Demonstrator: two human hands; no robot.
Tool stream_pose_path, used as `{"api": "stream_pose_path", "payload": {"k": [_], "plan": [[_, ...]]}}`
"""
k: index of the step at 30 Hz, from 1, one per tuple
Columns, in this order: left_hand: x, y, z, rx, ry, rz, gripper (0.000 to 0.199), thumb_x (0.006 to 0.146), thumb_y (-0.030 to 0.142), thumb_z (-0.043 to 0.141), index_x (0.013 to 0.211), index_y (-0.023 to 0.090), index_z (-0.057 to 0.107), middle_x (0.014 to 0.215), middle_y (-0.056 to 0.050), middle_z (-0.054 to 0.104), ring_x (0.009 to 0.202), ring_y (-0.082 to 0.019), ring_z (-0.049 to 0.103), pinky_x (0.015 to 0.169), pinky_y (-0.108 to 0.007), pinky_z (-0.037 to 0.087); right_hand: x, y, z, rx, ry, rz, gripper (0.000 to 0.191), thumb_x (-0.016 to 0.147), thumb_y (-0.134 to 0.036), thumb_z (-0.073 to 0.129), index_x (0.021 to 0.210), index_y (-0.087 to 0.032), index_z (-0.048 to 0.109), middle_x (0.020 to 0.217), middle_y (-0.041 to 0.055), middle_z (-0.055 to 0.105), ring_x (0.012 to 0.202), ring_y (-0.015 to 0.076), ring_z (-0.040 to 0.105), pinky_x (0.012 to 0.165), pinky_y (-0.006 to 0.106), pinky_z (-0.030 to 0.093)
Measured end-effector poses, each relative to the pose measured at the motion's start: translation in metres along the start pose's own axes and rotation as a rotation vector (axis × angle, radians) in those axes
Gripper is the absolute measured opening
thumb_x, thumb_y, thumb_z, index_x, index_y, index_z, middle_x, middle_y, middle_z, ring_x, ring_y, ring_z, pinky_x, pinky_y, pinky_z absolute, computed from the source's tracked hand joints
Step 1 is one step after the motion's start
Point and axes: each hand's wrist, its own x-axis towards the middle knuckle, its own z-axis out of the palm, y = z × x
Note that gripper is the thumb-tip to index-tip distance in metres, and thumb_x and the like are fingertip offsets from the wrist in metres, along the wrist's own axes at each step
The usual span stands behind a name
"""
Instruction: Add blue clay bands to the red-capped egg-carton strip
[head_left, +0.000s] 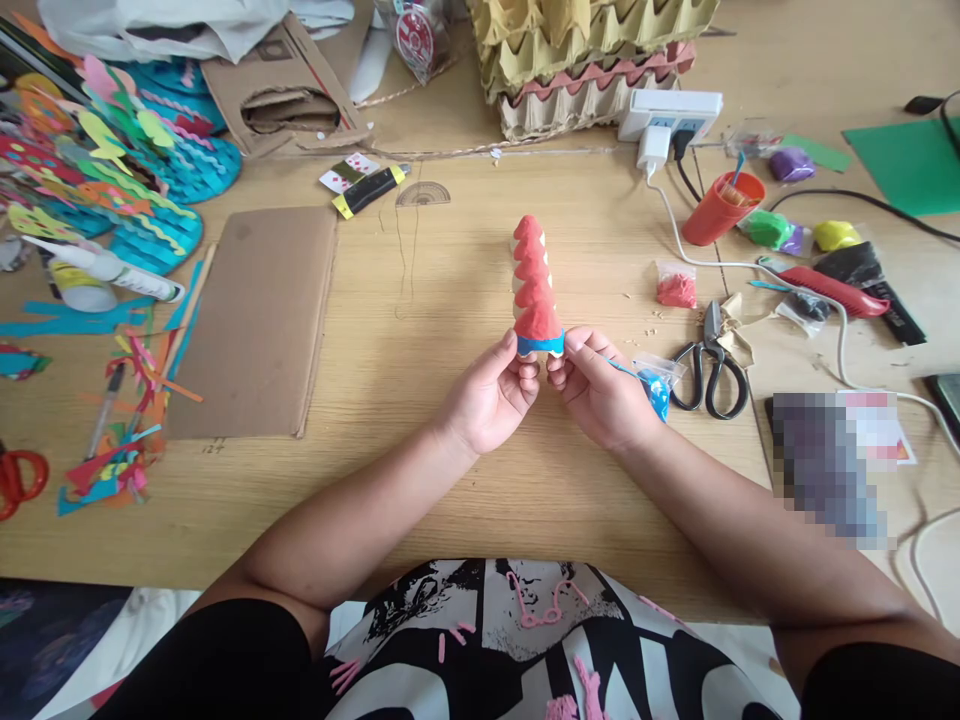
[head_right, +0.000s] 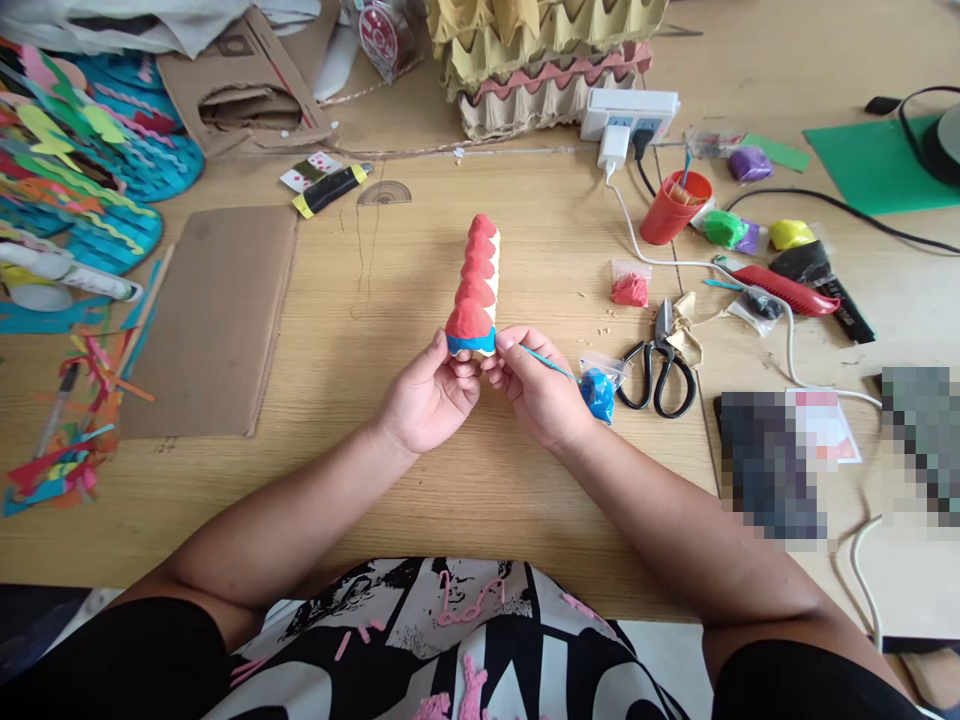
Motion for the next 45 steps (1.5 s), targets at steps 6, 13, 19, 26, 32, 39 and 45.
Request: {"api": "stream_pose_path", "payload": {"k": [6, 13, 19, 26, 32, 39, 45], "plan": [[-0.002, 0.0, 0.003, -0.008, -0.003, 0.003, 0.022, 0.093, 0.029, 0.08, 0.081, 0.014, 0.068, 0.072, 0.003, 0.063, 0.06, -0.002, 0.058, 0.056, -0.012, 0.047, -0.001, 0.001, -0.003, -0.156, 0.04, -0.156, 0.023, 0.09, -0.042, 0.081, 0.081, -0.024, 0.07, 0.07, -0.0026, 0.065, 0.064, 0.0105, 0.055, 0.062, 0.025, 0.046], [-0.003, 0.006, 0.007, -0.048, 0.061, 0.006, 0.021, 0.097, 0.028, 0.075, 0.082, 0.016, 0.066, 0.072, 0.004, 0.061, 0.061, -0.003, 0.057, 0.056, -0.012, 0.047, -0.003, 0.001, -0.003, -0.335, 0.056, -0.197, 0.028, 0.091, -0.051, 0.08, 0.088, -0.024, 0.073, 0.074, -0.002, 0.067, 0.065, 0.0114, 0.052, 0.064, 0.027, 0.045], [-0.002, 0.007, 0.004, -0.036, 0.036, 0.03, 0.025, 0.095, 0.033, 0.078, 0.08, 0.016, 0.066, 0.072, 0.004, 0.06, 0.062, -0.003, 0.057, 0.057, -0.013, 0.047, -0.008, 0.001, -0.006, -0.416, -0.055, -0.233, 0.029, 0.093, -0.052, 0.077, 0.088, -0.024, 0.077, 0.081, 0.0008, 0.073, 0.07, 0.014, 0.058, 0.071, 0.03, 0.05], [-0.002, 0.006, 0.004, -0.049, 0.011, 0.017, 0.023, 0.096, 0.031, 0.077, 0.082, 0.016, 0.067, 0.072, 0.004, 0.06, 0.061, -0.003, 0.056, 0.057, -0.013, 0.047, -0.006, 0.006, -0.007, -0.257, -0.048, -0.163, 0.017, 0.092, -0.04, 0.082, 0.088, -0.025, 0.076, 0.076, -0.0022, 0.072, 0.068, 0.011, 0.058, 0.068, 0.026, 0.048], [-0.003, 0.008, 0.006, -0.073, 0.019, -0.001, 0.023, 0.097, 0.03, 0.075, 0.081, 0.016, 0.065, 0.071, 0.004, 0.06, 0.061, -0.003, 0.057, 0.057, -0.012, 0.048, -0.001, 0.003, -0.009, -0.281, -0.011, -0.168, 0.035, 0.09, -0.055, 0.08, 0.077, -0.023, 0.074, 0.065, -0.0018, 0.066, 0.06, 0.0103, 0.054, 0.059, 0.026, 0.043], [0.001, 0.005, -0.001, -0.024, -0.034, 0.038, 0.023, 0.096, 0.032, 0.077, 0.083, 0.015, 0.068, 0.073, 0.003, 0.064, 0.064, -0.003, 0.06, 0.058, -0.013, 0.048, 0.003, 0.002, -0.008, -0.207, -0.024, -0.08, 0.051, 0.09, -0.072, 0.071, 0.076, -0.023, 0.073, 0.065, -0.0003, 0.063, 0.062, 0.0123, 0.055, 0.056, 0.026, 0.042], [0.005, 0.0, -0.008, 0.196, -0.162, 0.131, 0.047, 0.085, 0.06, 0.081, 0.081, 0.015, 0.071, 0.078, -0.001, 0.065, 0.075, -0.01, 0.064, 0.069, -0.021, 0.054, 0.0, -0.002, -0.001, 0.018, -0.096, 0.049, 0.031, 0.077, -0.048, 0.093, 0.079, -0.024, 0.074, 0.072, -0.0032, 0.067, 0.065, 0.0098, 0.054, 0.063, 0.023, 0.048]]}}
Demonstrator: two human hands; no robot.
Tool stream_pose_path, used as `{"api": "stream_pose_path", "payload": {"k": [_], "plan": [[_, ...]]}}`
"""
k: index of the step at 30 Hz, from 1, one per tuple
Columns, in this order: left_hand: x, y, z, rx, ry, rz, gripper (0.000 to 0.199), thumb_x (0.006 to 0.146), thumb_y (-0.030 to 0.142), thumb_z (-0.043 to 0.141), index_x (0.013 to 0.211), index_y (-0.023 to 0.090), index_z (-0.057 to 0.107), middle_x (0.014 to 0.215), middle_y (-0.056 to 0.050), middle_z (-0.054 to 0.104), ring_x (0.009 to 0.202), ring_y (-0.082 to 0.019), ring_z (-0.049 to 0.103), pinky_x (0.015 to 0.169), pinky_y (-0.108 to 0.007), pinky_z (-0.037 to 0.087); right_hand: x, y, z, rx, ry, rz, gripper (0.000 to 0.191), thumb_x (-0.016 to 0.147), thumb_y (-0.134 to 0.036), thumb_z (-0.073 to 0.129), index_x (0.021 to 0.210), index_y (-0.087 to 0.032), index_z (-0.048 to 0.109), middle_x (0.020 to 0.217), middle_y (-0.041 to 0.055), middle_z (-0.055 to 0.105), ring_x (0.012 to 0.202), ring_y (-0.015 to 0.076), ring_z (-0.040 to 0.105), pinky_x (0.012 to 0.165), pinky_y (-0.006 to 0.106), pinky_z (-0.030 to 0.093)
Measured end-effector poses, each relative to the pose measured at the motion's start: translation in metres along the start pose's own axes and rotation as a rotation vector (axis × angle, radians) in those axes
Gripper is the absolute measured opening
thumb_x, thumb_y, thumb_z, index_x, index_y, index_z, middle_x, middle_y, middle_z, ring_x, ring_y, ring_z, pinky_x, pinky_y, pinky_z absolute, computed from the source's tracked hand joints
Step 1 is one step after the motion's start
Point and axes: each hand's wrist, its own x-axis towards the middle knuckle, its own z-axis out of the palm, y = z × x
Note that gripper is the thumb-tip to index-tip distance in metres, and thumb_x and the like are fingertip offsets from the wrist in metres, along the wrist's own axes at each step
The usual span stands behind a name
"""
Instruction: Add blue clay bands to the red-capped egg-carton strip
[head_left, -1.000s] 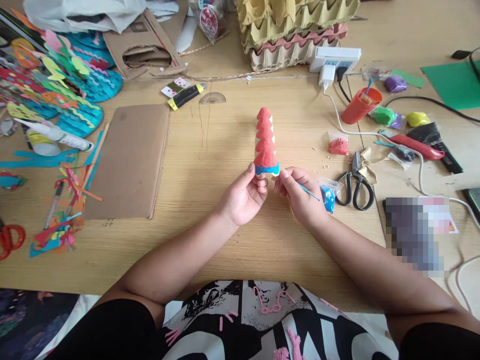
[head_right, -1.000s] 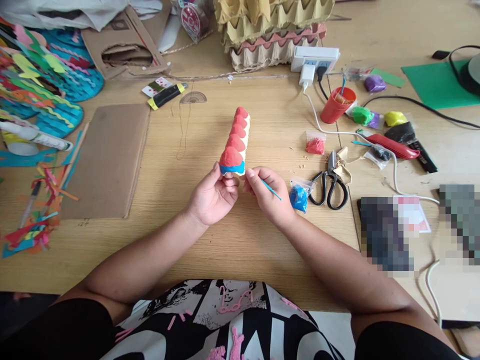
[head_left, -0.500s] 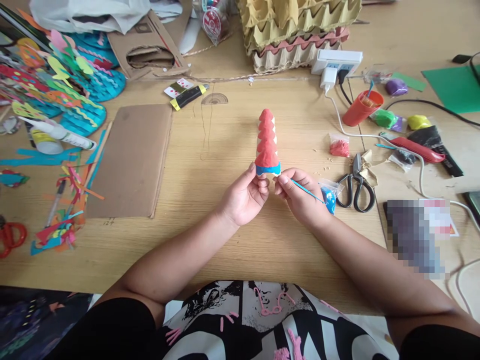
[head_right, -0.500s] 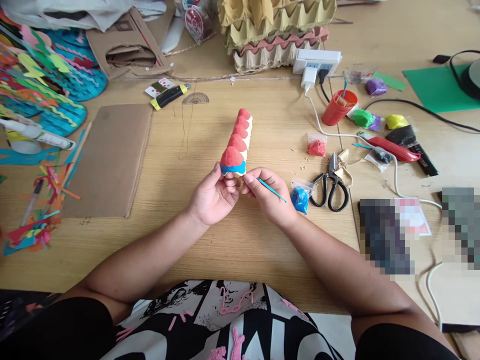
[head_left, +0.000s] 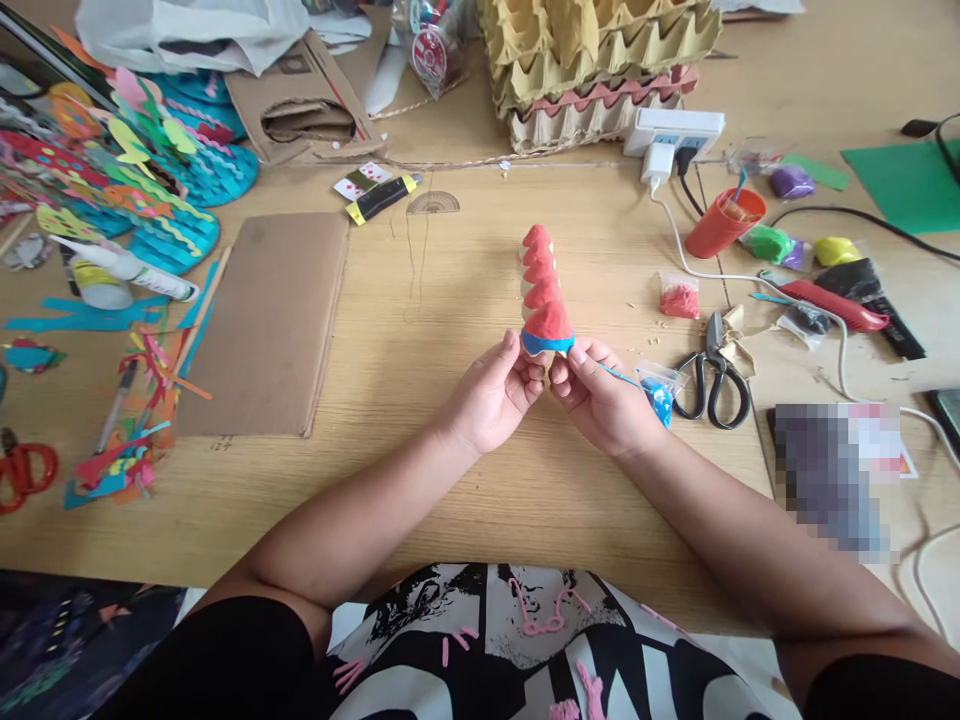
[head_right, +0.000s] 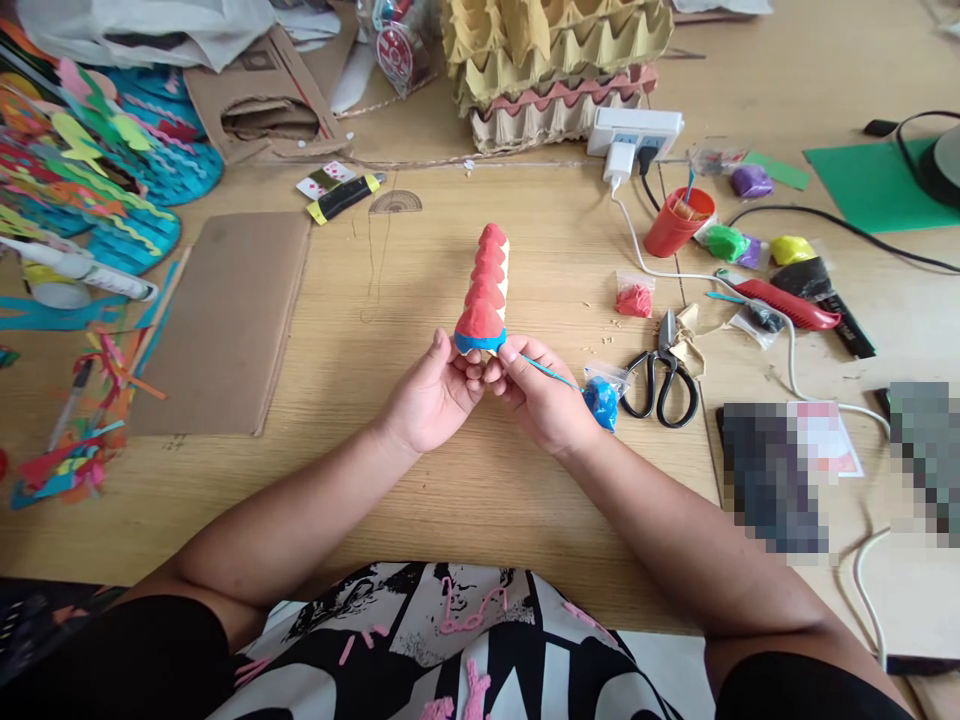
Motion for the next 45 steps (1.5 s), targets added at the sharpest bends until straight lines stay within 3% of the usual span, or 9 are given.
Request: {"api": "stream_pose_path", "payload": {"k": [6, 15, 23, 33, 42, 45], "plan": [[-0.0022, -0.0003, 0.0015, 0.119, -0.065, 0.06, 0.04, 0.082, 0.054, 0.087, 0.081, 0.016, 0.077, 0.084, -0.004, 0.074, 0.079, -0.012, 0.069, 0.071, -0.023, 0.054, 0.0008, -0.001, 0.0001, 0.078, 0.008, 0.027, 0.031, 0.072, -0.042, 0.097, 0.077, -0.023, 0.074, 0.071, -0.0033, 0.067, 0.062, 0.0082, 0.053, 0.06, 0.02, 0.048], [-0.0022, -0.0051, 0.0004, 0.164, 0.036, 0.142, 0.033, 0.075, 0.048, 0.094, 0.075, 0.018, 0.079, 0.077, -0.001, 0.074, 0.071, -0.008, 0.063, 0.067, -0.021, 0.052, 0.0005, -0.0001, 0.0002, 0.098, 0.011, 0.025, 0.032, 0.071, -0.042, 0.098, 0.077, -0.021, 0.074, 0.069, -0.0032, 0.067, 0.062, 0.0068, 0.056, 0.059, 0.017, 0.049], [-0.0034, -0.0021, 0.003, 0.134, -0.035, 0.095, 0.04, 0.083, 0.055, 0.086, 0.082, 0.015, 0.079, 0.085, -0.005, 0.076, 0.082, -0.013, 0.071, 0.074, -0.024, 0.056, 0.0004, -0.0012, 0.003, 0.121, 0.03, 0.013, 0.032, 0.07, -0.041, 0.099, 0.077, -0.022, 0.075, 0.068, -0.0043, 0.068, 0.061, 0.0059, 0.055, 0.059, 0.015, 0.049], [-0.002, -0.0034, 0.0006, 0.121, 0.046, 0.124, 0.029, 0.077, 0.044, 0.093, 0.075, 0.019, 0.079, 0.074, 0.0, 0.071, 0.067, -0.006, 0.06, 0.066, -0.019, 0.051, 0.0001, 0.0004, 0.0029, 0.102, 0.039, 0.005, 0.032, 0.071, -0.042, 0.098, 0.08, -0.022, 0.074, 0.069, -0.004, 0.068, 0.062, 0.0068, 0.056, 0.059, 0.017, 0.048], [-0.0017, 0.0006, 0.0018, 0.114, -0.112, 0.065, 0.039, 0.091, 0.054, 0.078, 0.085, 0.015, 0.076, 0.084, -0.005, 0.073, 0.08, -0.012, 0.069, 0.077, -0.023, 0.055, 0.0007, 0.0021, 0.0021, 0.035, 0.031, -0.018, 0.032, 0.076, -0.043, 0.094, 0.079, -0.023, 0.07, 0.07, -0.0037, 0.065, 0.062, 0.0086, 0.054, 0.061, 0.021, 0.049], [0.0015, -0.0003, -0.0007, 0.134, -0.095, 0.023, 0.045, 0.09, 0.059, 0.076, 0.08, 0.016, 0.071, 0.082, -0.005, 0.07, 0.078, -0.013, 0.067, 0.077, -0.026, 0.055, 0.0007, 0.0031, 0.0016, 0.023, 0.016, -0.014, 0.031, 0.077, -0.044, 0.093, 0.08, -0.023, 0.07, 0.07, -0.0036, 0.065, 0.063, 0.0088, 0.054, 0.061, 0.022, 0.048]]}}
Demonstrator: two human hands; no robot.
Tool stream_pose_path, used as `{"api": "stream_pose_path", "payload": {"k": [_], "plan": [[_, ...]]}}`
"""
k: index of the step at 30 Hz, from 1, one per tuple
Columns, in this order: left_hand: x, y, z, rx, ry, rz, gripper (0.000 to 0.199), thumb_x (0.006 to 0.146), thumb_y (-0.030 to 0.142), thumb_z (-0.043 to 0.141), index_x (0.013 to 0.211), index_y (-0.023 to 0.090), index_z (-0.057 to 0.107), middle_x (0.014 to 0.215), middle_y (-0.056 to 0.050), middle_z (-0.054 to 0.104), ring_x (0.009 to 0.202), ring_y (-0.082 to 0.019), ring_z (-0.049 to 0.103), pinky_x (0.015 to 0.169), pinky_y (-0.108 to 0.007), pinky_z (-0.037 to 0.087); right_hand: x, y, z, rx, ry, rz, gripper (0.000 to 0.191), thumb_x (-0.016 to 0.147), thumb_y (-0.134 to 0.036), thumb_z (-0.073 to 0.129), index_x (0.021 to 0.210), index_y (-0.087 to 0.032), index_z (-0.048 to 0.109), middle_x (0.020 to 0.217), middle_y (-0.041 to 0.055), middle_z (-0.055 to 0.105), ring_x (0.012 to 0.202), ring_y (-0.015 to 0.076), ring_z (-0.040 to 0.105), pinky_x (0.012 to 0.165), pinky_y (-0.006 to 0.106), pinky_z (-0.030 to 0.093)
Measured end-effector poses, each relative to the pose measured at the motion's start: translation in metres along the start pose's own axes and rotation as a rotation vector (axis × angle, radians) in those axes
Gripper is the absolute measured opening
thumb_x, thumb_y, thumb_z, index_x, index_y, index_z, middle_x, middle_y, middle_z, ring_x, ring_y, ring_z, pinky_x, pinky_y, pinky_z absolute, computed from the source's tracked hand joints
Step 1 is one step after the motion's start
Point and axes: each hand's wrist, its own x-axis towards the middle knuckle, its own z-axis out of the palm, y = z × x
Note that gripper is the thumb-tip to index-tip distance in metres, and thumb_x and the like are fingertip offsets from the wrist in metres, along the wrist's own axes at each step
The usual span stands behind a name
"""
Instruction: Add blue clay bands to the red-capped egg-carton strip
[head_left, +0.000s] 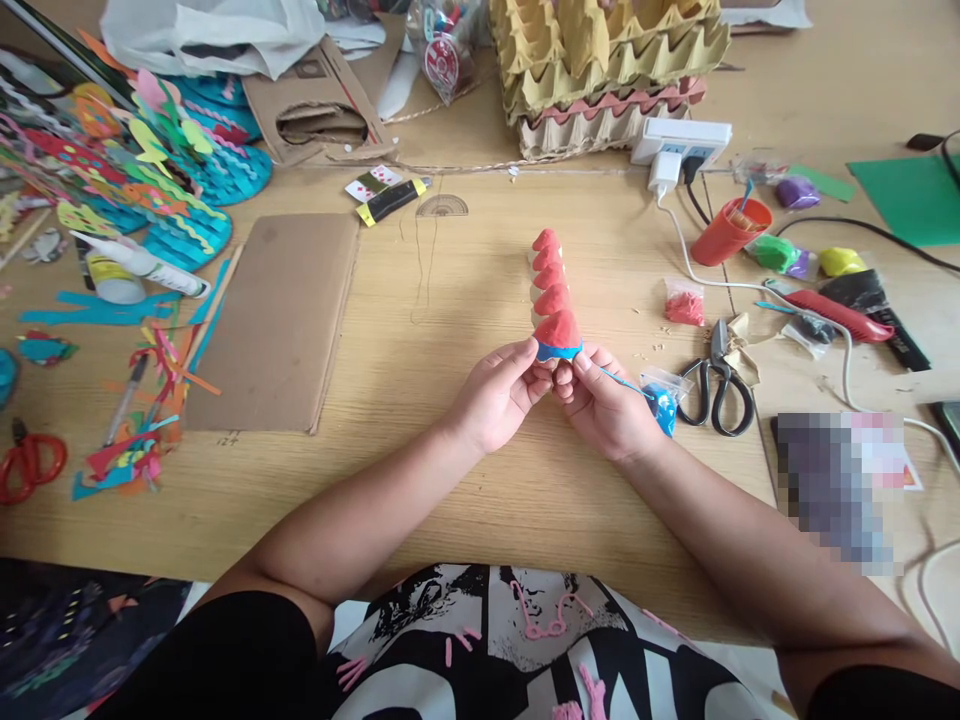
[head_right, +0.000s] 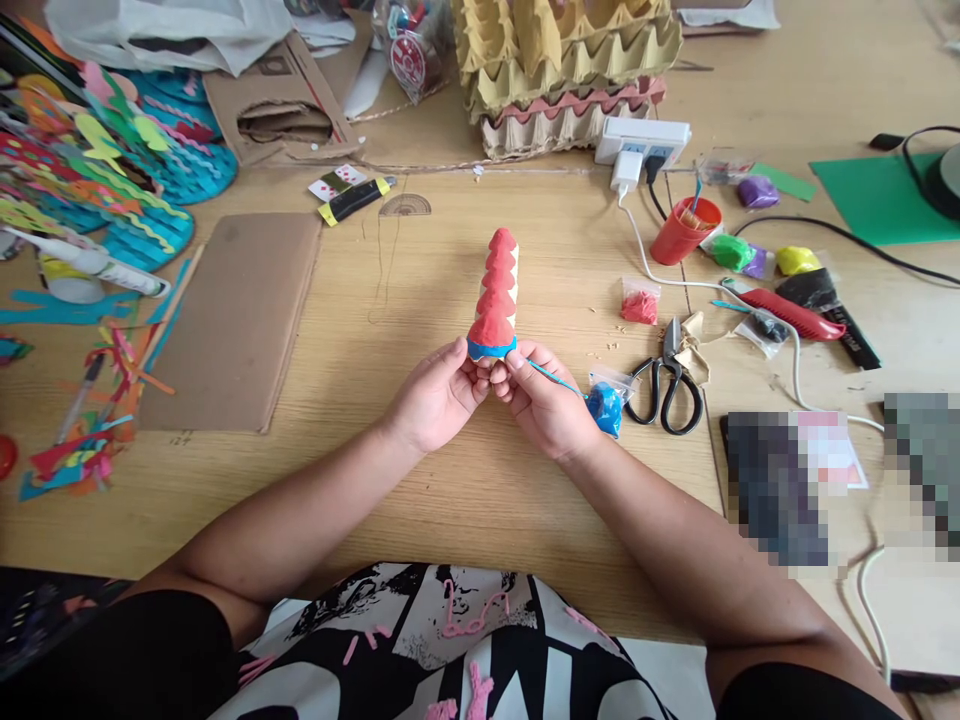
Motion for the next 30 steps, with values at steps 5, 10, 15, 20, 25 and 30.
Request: {"api": "stream_pose_path", "payload": {"k": [5, 10, 15, 20, 25, 30], "plan": [[0.0, -0.004, -0.003, 0.259, 0.483, 0.261, 0.043, 0.09, 0.055, 0.078, 0.071, 0.019, 0.065, 0.07, 0.001, 0.059, 0.067, -0.009, 0.053, 0.066, -0.024, 0.045, 0.0, 0.001, 0.0, -0.024, 0.018, 0.011, 0.03, 0.078, -0.044, 0.091, 0.08, -0.024, 0.069, 0.071, -0.0035, 0.065, 0.063, 0.01, 0.055, 0.06, 0.024, 0.049], [-0.015, -0.003, -0.004, 0.743, 0.347, 0.73, 0.032, 0.104, 0.049, 0.06, 0.126, 0.029, 0.072, 0.134, -0.007, 0.069, 0.127, -0.021, 0.062, 0.109, -0.035, 0.048, 0.0, 0.001, 0.0, 0.032, 0.027, 0.02, 0.034, 0.072, -0.045, 0.096, 0.077, -0.022, 0.071, 0.069, -0.0043, 0.066, 0.062, 0.0077, 0.055, 0.06, 0.019, 0.048], [-0.019, -0.005, -0.012, 1.015, 0.1, 0.906, 0.051, 0.104, 0.058, 0.051, 0.14, 0.026, 0.066, 0.144, -0.01, 0.07, 0.15, -0.031, 0.051, 0.132, -0.052, 0.03, 0.0, 0.0, 0.0, 0.031, 0.016, 0.012, 0.034, 0.076, -0.045, 0.094, 0.078, -0.022, 0.068, 0.071, -0.0046, 0.065, 0.064, 0.0075, 0.055, 0.061, 0.019, 0.048], [-0.012, -0.007, -0.019, 1.063, 0.149, 0.922, 0.06, 0.108, 0.053, 0.044, 0.16, 0.026, 0.048, 0.164, -0.012, 0.053, 0.163, -0.031, 0.034, 0.135, -0.052, 0.024, 0.0, 0.001, -0.002, 0.015, 0.034, -0.004, 0.033, 0.081, -0.046, 0.089, 0.08, -0.023, 0.065, 0.073, -0.0043, 0.064, 0.065, 0.0089, 0.055, 0.061, 0.021, 0.049], [-0.012, -0.007, -0.018, 1.08, 0.011, 0.905, 0.06, 0.106, 0.058, 0.045, 0.158, 0.029, 0.049, 0.161, -0.01, 0.057, 0.163, -0.031, 0.035, 0.137, -0.052, 0.019, 0.001, 0.001, -0.002, 0.031, 0.02, -0.002, 0.035, 0.08, -0.046, 0.091, 0.078, -0.024, 0.064, 0.072, -0.0049, 0.063, 0.063, 0.0086, 0.053, 0.06, 0.02, 0.048], [-0.012, -0.009, -0.014, 0.942, 0.295, 0.779, 0.062, 0.104, 0.063, 0.05, 0.152, 0.025, 0.053, 0.165, -0.013, 0.05, 0.162, -0.029, 0.034, 0.134, -0.047, 0.023, 0.001, 0.0, -0.002, 0.018, 0.029, -0.015, 0.036, 0.08, -0.048, 0.091, 0.078, -0.024, 0.064, 0.072, -0.0048, 0.063, 0.064, 0.0089, 0.053, 0.06, 0.021, 0.048]]}}
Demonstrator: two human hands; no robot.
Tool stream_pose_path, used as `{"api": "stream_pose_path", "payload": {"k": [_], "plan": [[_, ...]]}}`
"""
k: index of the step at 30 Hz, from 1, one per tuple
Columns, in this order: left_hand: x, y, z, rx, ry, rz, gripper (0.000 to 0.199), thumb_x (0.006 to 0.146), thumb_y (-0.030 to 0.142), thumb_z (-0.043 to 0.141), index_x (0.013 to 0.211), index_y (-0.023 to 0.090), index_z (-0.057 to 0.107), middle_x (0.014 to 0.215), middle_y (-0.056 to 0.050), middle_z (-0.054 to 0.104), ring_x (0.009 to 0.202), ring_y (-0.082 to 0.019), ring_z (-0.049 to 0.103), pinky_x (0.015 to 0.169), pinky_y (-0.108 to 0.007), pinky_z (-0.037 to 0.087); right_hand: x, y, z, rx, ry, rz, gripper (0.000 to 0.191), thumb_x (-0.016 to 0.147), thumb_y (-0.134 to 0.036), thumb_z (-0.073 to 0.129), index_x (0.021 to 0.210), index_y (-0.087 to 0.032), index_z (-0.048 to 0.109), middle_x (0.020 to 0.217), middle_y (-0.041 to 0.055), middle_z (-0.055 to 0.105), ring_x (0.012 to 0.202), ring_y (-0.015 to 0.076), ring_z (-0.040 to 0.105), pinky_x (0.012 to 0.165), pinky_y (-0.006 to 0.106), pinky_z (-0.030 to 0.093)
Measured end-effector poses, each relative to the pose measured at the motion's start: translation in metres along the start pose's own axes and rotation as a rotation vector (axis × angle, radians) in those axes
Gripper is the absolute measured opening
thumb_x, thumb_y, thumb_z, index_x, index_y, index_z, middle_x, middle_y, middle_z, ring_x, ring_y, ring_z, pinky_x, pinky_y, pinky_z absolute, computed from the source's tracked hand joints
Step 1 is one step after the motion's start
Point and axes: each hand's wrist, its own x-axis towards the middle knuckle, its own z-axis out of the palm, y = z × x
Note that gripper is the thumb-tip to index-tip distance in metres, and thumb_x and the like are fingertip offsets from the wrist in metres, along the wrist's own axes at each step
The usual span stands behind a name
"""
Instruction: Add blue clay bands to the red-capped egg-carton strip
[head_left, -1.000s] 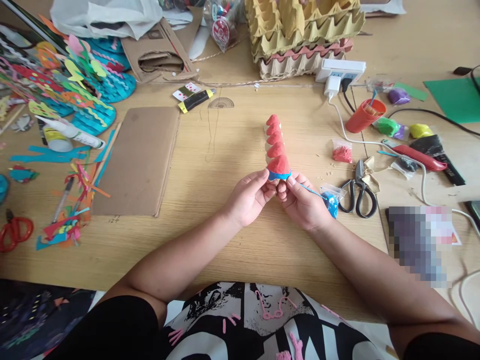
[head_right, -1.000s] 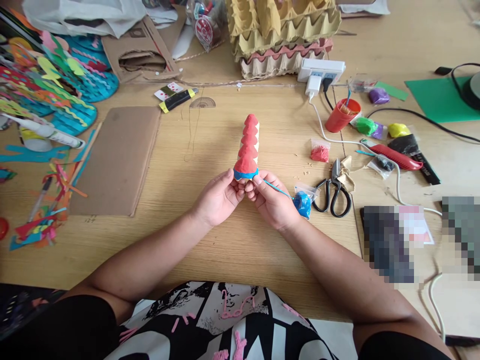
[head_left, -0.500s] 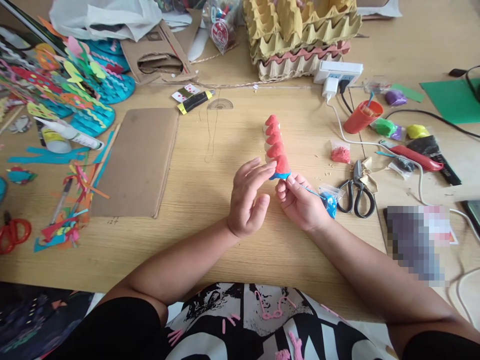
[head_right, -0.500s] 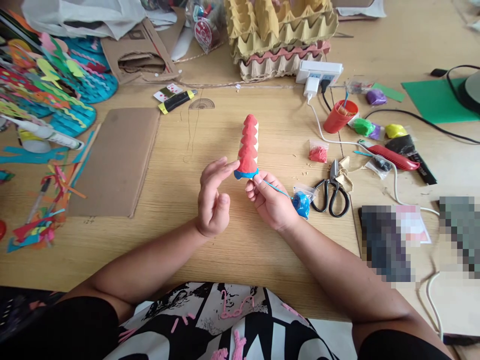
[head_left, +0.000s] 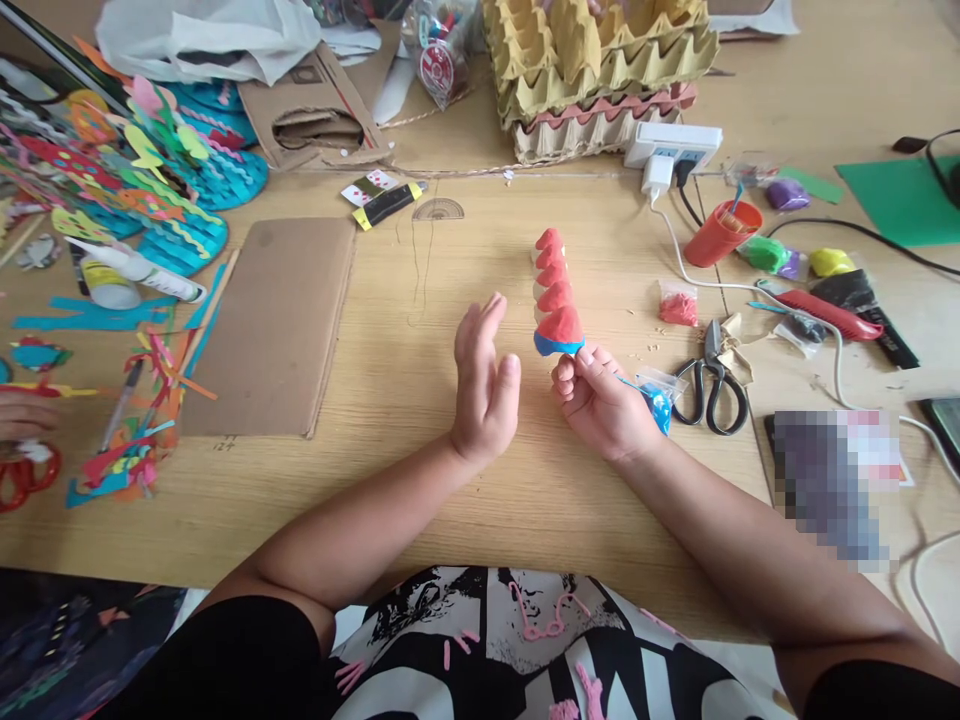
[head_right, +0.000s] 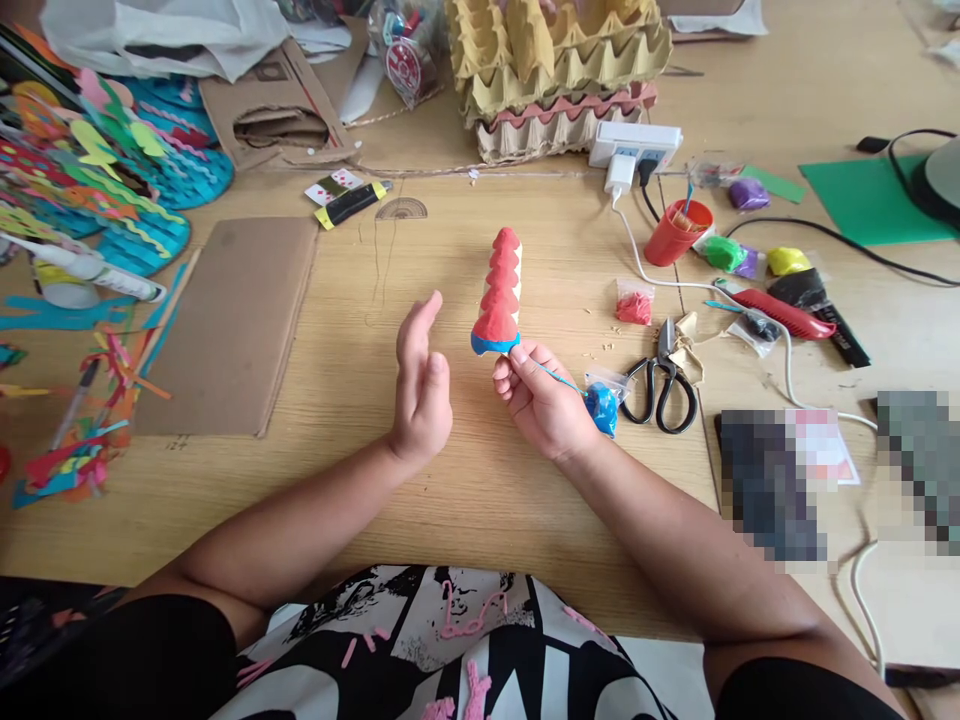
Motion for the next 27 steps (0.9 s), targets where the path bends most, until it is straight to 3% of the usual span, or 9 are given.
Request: {"api": "stream_pose_path", "payload": {"k": [2, 4, 6, 10, 14, 21, 24, 27], "plan": [[0.001, 0.003, 0.004, -0.123, 0.063, -0.193, 0.053, 0.102, 0.063, 0.056, 0.14, 0.026, 0.06, 0.15, -0.011, 0.061, 0.145, -0.025, 0.052, 0.121, -0.04, 0.041, 0.0, 0.0, 0.0, -0.003, 0.003, 0.011, 0.035, 0.078, -0.048, 0.092, 0.079, -0.024, 0.067, 0.071, -0.0044, 0.064, 0.064, 0.0093, 0.054, 0.061, 0.021, 0.048], [0.003, 0.007, 0.009, -0.302, 0.078, -0.453, 0.043, 0.098, 0.062, 0.064, 0.118, 0.024, 0.067, 0.12, -0.008, 0.071, 0.114, -0.019, 0.065, 0.095, -0.03, 0.052, 0.0, 0.0, 0.0, -0.008, 0.004, 0.016, 0.034, 0.076, -0.047, 0.094, 0.08, -0.024, 0.07, 0.071, -0.004, 0.065, 0.064, 0.0096, 0.054, 0.061, 0.022, 0.049], [0.007, 0.009, 0.012, -0.551, 0.03, -0.74, 0.043, 0.095, 0.063, 0.067, 0.097, 0.021, 0.068, 0.094, -0.004, 0.068, 0.081, -0.013, 0.061, 0.066, -0.025, 0.046, 0.0, 0.0, -0.001, -0.019, -0.003, 0.012, 0.033, 0.074, -0.046, 0.095, 0.08, -0.024, 0.072, 0.071, -0.0035, 0.067, 0.064, 0.0099, 0.055, 0.062, 0.023, 0.05], [0.017, 0.011, 0.012, -0.936, -0.096, -1.041, 0.041, 0.097, 0.057, 0.067, 0.087, 0.017, 0.068, 0.08, -0.004, 0.062, 0.071, -0.011, 0.057, 0.052, -0.022, 0.036, 0.0, 0.001, -0.003, -0.067, -0.027, 0.01, 0.029, 0.077, -0.045, 0.093, 0.084, -0.025, 0.073, 0.073, -0.0025, 0.068, 0.068, 0.0116, 0.059, 0.065, 0.025, 0.051], [0.021, 0.011, 0.009, -1.032, -0.141, -1.098, 0.031, 0.096, 0.041, 0.073, 0.081, 0.015, 0.066, 0.076, -0.003, 0.061, 0.07, -0.01, 0.057, 0.054, -0.02, 0.039, 0.001, 0.0, -0.003, -0.063, -0.063, 0.023, 0.032, 0.08, -0.051, 0.089, 0.083, -0.023, 0.072, 0.075, -0.0008, 0.068, 0.067, 0.0122, 0.058, 0.065, 0.026, 0.051], [0.017, 0.011, 0.009, -1.084, -0.212, -1.074, 0.044, 0.093, 0.058, 0.074, 0.087, 0.014, 0.072, 0.078, -0.004, 0.064, 0.073, -0.011, 0.062, 0.058, -0.02, 0.047, -0.001, 0.0, -0.002, -0.131, -0.044, 0.006, 0.035, 0.079, -0.052, 0.09, 0.081, -0.024, 0.07, 0.07, -0.0022, 0.063, 0.069, 0.0138, 0.058, 0.064, 0.027, 0.049], [0.017, 0.013, 0.009, -1.11, -0.197, -1.057, 0.04, 0.089, 0.054, 0.08, 0.093, 0.014, 0.074, 0.082, -0.003, 0.066, 0.075, -0.009, 0.063, 0.063, -0.018, 0.052, 0.0, -0.001, -0.005, -0.252, -0.026, -0.075, 0.041, 0.089, -0.063, 0.077, 0.08, -0.023, 0.072, 0.069, -0.001, 0.059, 0.068, 0.0139, 0.055, 0.062, 0.028, 0.044], [0.02, 0.012, 0.008, -1.118, -0.116, -1.086, 0.035, 0.091, 0.051, 0.079, 0.102, 0.018, 0.075, 0.091, -0.002, 0.071, 0.081, -0.008, 0.067, 0.072, -0.018, 0.057, 0.003, -0.009, -0.006, -0.288, 0.102, -0.207, 0.043, 0.094, -0.066, 0.066, 0.091, -0.024, 0.076, 0.065, -0.0024, 0.049, 0.062, 0.0137, 0.045, 0.059, 0.029, 0.038]]}}
